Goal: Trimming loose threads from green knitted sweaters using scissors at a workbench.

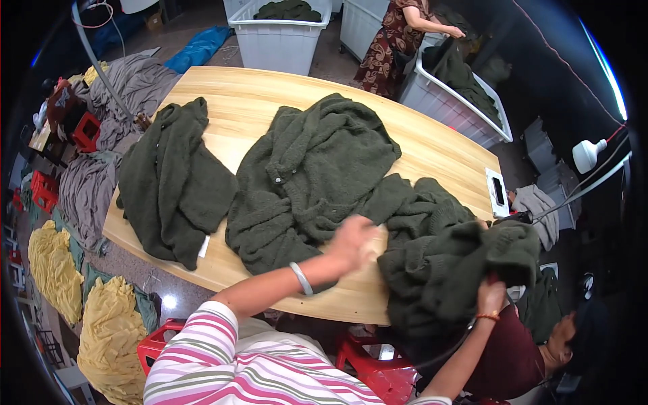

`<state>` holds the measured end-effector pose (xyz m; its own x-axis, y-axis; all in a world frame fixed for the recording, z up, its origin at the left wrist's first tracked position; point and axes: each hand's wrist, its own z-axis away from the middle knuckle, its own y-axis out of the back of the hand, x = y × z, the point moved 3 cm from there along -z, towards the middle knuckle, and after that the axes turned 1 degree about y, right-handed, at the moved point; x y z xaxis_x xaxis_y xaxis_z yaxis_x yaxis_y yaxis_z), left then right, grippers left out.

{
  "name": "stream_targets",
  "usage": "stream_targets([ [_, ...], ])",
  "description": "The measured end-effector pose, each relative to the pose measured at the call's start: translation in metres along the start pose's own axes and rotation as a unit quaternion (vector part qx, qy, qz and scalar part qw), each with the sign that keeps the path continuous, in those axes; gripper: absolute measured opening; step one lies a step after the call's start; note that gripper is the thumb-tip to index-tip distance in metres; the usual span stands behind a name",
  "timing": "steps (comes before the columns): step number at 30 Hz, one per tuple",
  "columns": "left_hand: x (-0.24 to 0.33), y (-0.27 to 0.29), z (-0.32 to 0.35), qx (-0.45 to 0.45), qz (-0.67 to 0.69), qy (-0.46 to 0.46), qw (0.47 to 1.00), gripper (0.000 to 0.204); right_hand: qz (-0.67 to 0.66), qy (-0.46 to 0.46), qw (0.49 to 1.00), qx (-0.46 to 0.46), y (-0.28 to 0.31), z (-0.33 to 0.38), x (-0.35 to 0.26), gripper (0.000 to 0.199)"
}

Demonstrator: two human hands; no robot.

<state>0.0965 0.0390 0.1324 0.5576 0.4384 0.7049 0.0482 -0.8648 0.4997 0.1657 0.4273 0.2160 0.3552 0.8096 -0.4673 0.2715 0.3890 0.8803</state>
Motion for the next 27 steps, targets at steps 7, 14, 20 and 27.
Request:
stream_targets([
  [7,-0.180,0.024,0.046,-0.019,-0.023,0.238,0.971,0.072,-0.123,0.046,0.983,-0.126,-0.107,0.092,-0.005,0.039],
  [14,-0.187,0.050,0.051,-0.143,0.035,0.357,0.923,0.064,-0.024,0.081,0.966,-0.246,-0.124,0.130,-0.120,0.042],
  [20,-0.082,0.156,0.098,-0.173,0.398,0.350,0.830,0.056,-0.049,0.110,0.946,-0.301,-0.123,0.144,-0.138,0.042],
  [27,-0.111,0.147,0.148,-0.227,-0.017,0.342,0.912,0.055,-0.031,0.160,0.914,-0.371,-0.145,0.159,-0.167,0.042],
])
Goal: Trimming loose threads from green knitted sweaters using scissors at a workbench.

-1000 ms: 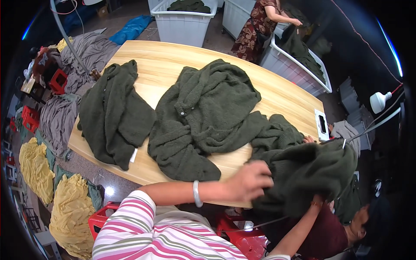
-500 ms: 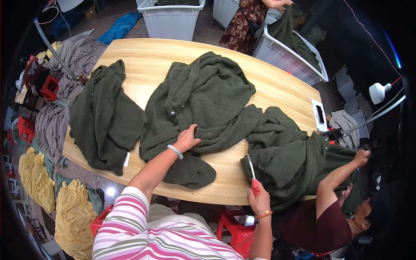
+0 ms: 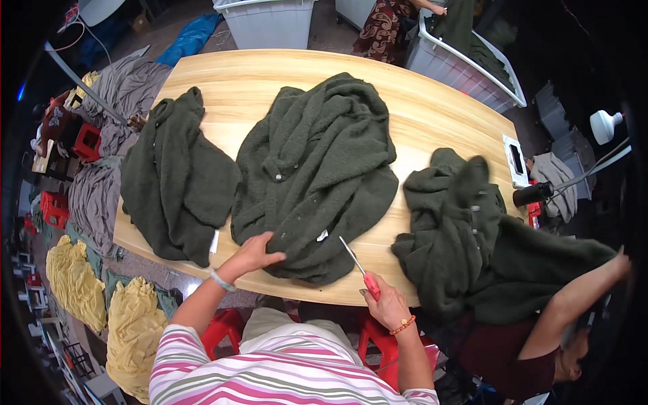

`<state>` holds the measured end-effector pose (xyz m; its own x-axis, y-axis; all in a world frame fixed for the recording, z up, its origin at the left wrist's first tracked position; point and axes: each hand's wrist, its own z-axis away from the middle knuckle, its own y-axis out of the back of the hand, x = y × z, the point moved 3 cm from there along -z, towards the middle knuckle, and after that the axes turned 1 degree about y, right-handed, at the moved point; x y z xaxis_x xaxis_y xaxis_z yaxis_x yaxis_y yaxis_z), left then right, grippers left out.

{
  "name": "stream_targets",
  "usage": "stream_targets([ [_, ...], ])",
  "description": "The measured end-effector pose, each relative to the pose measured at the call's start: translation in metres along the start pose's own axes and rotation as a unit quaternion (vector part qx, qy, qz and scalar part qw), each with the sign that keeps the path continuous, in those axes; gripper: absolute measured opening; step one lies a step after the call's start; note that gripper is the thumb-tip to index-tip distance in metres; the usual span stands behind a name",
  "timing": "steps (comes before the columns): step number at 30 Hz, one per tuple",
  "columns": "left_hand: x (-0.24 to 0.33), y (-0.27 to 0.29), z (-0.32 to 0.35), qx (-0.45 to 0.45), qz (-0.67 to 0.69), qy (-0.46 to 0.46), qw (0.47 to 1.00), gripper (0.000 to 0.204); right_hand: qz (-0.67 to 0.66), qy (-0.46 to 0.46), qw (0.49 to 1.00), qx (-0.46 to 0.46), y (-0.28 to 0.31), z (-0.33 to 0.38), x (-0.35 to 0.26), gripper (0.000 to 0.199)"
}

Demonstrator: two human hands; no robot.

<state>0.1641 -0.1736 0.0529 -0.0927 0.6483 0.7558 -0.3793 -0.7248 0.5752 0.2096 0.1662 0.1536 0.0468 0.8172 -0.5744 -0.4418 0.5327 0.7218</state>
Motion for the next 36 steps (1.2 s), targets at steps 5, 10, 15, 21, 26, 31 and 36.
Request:
stream_targets([
  [5,-0.005,-0.013,-0.034,0.074,0.184,0.028,0.980,0.032,0.022,0.019,0.999,-0.033,-0.022,-0.002,-0.014,0.041],
  [10,-0.010,-0.029,-0.026,0.064,0.300,0.055,0.950,0.019,0.041,0.025,0.996,-0.072,-0.037,-0.007,-0.052,0.039],
  [15,-0.016,-0.036,-0.015,0.055,0.372,0.093,0.922,0.016,0.054,0.041,0.993,-0.097,-0.045,-0.019,-0.060,0.033],
  [21,-0.026,-0.033,-0.009,0.054,0.357,0.103,0.927,0.014,0.059,0.041,0.993,-0.099,-0.040,-0.027,-0.067,0.033],
  [26,-0.014,-0.023,-0.008,0.020,0.331,0.068,0.941,0.014,0.047,0.081,0.982,-0.161,-0.053,-0.025,-0.065,0.030],
  [31,-0.023,-0.024,-0.008,-0.021,0.315,0.095,0.944,0.017,0.041,0.065,0.986,-0.150,-0.053,-0.027,-0.063,0.028],
  [36,-0.022,-0.005,-0.017,-0.025,0.261,0.100,0.960,0.029,0.027,0.024,0.995,-0.095,-0.049,-0.033,-0.045,0.026],
])
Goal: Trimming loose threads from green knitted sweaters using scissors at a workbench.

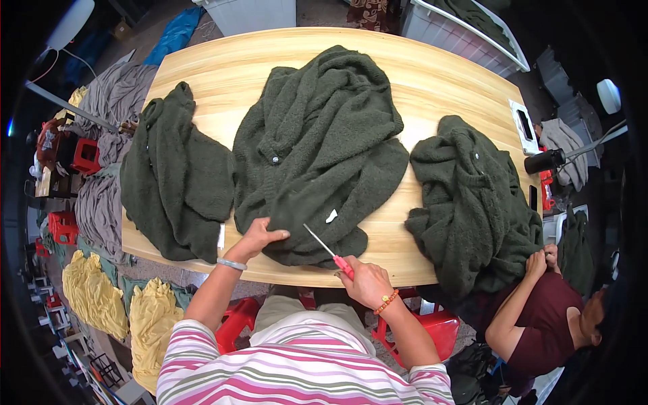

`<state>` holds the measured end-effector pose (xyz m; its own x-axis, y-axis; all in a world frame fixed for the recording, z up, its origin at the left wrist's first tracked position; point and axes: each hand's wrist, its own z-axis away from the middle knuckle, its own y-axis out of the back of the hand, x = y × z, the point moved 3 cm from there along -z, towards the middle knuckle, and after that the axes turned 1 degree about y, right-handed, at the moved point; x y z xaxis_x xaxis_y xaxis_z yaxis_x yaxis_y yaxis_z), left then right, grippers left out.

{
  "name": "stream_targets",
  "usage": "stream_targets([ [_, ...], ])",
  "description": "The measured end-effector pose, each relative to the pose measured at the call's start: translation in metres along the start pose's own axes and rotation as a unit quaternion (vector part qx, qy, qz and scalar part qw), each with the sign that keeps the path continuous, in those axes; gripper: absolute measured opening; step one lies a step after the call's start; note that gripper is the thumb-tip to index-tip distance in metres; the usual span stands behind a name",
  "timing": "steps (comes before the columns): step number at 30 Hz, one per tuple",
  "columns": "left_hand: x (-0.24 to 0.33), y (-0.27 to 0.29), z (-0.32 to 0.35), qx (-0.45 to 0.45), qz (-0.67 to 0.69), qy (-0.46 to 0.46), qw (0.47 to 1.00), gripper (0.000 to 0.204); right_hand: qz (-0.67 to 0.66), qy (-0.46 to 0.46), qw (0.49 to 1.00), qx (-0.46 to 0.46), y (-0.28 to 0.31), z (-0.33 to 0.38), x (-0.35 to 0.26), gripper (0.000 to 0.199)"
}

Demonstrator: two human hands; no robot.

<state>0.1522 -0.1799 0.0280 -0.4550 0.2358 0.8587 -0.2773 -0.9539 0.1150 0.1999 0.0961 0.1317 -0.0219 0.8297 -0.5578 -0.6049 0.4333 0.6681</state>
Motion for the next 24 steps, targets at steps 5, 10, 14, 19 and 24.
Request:
stream_targets([
  [5,0.018,0.009,-0.046,0.052,0.155,0.044,0.985,0.041,-0.019,-0.001,1.000,0.022,0.001,-0.006,0.001,0.028],
  [10,0.030,0.002,-0.078,0.071,-0.018,0.013,0.997,0.037,-0.030,-0.009,0.998,0.051,0.006,-0.014,0.004,0.029],
  [14,0.039,-0.003,-0.084,0.060,-0.123,-0.094,0.986,0.019,-0.019,-0.021,0.997,0.067,0.007,-0.026,0.009,0.029],
  [19,0.028,-0.009,-0.069,0.010,0.009,-0.030,0.999,0.013,0.003,0.019,1.000,0.012,0.005,-0.028,0.003,0.029],
  [24,0.010,-0.006,-0.055,-0.016,0.101,0.013,0.995,0.015,0.004,-0.034,0.999,0.018,0.014,-0.029,0.003,0.028],
])
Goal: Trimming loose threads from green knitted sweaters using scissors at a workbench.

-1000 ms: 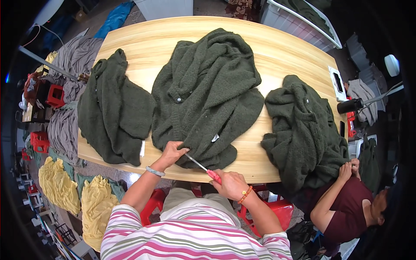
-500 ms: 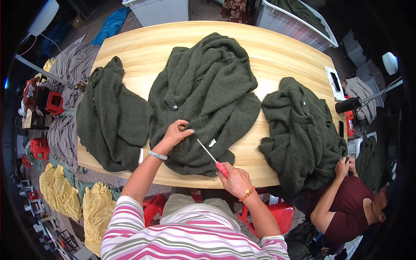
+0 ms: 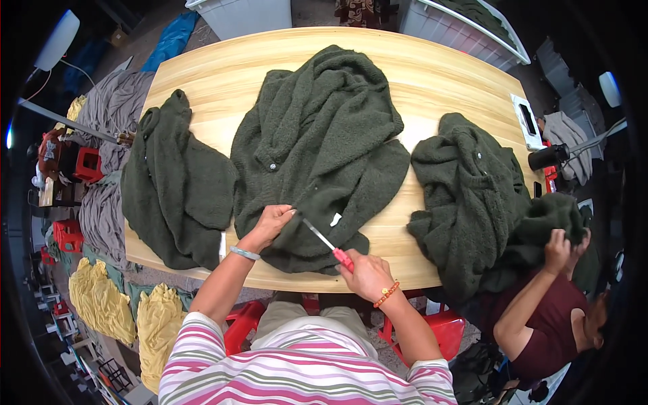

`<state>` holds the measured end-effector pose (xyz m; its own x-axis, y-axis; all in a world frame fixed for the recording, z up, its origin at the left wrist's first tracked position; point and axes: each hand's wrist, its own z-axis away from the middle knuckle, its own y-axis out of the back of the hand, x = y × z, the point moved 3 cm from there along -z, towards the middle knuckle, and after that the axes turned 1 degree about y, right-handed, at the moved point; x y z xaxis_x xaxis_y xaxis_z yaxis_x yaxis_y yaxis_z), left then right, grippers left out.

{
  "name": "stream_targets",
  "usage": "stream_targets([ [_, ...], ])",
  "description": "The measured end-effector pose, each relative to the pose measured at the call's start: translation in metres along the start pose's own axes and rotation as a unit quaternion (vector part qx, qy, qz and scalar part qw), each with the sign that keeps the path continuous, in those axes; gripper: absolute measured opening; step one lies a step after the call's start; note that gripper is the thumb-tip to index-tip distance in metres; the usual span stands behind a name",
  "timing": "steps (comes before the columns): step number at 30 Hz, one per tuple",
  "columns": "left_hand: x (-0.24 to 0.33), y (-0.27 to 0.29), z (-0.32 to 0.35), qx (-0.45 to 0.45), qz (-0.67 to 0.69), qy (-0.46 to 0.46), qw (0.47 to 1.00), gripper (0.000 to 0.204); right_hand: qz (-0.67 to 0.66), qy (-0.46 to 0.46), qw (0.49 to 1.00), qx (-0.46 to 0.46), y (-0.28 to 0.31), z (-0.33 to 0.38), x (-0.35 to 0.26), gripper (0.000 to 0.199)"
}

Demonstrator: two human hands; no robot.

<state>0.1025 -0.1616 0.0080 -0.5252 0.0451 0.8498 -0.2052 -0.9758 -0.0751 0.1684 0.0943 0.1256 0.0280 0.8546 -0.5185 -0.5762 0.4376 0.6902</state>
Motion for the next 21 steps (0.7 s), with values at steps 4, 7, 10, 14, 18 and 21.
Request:
stream_targets([
  [4,0.008,-0.013,0.012,-0.028,0.083,0.025,0.996,0.019,-0.015,0.024,0.999,-0.018,0.003,0.003,-0.009,0.029],
  [7,0.002,-0.013,0.011,-0.012,0.080,-0.015,0.997,0.019,-0.005,0.063,0.998,-0.028,-0.001,0.007,-0.008,0.028],
  [10,0.010,-0.007,0.016,-0.008,0.038,-0.054,0.998,0.019,0.003,0.026,1.000,0.001,0.004,0.008,-0.010,0.028],
  [14,0.032,-0.013,0.031,-0.010,0.048,-0.047,0.998,0.017,-0.027,0.095,0.995,-0.022,0.014,0.022,-0.014,0.026],
  [18,0.044,-0.010,0.044,-0.017,0.132,-0.063,0.989,0.016,-0.010,0.049,0.998,0.029,0.025,0.031,-0.015,0.025],
  [21,0.048,-0.007,0.050,-0.018,0.148,-0.060,0.987,0.017,-0.014,0.069,0.997,-0.006,0.023,0.038,-0.019,0.026],
])
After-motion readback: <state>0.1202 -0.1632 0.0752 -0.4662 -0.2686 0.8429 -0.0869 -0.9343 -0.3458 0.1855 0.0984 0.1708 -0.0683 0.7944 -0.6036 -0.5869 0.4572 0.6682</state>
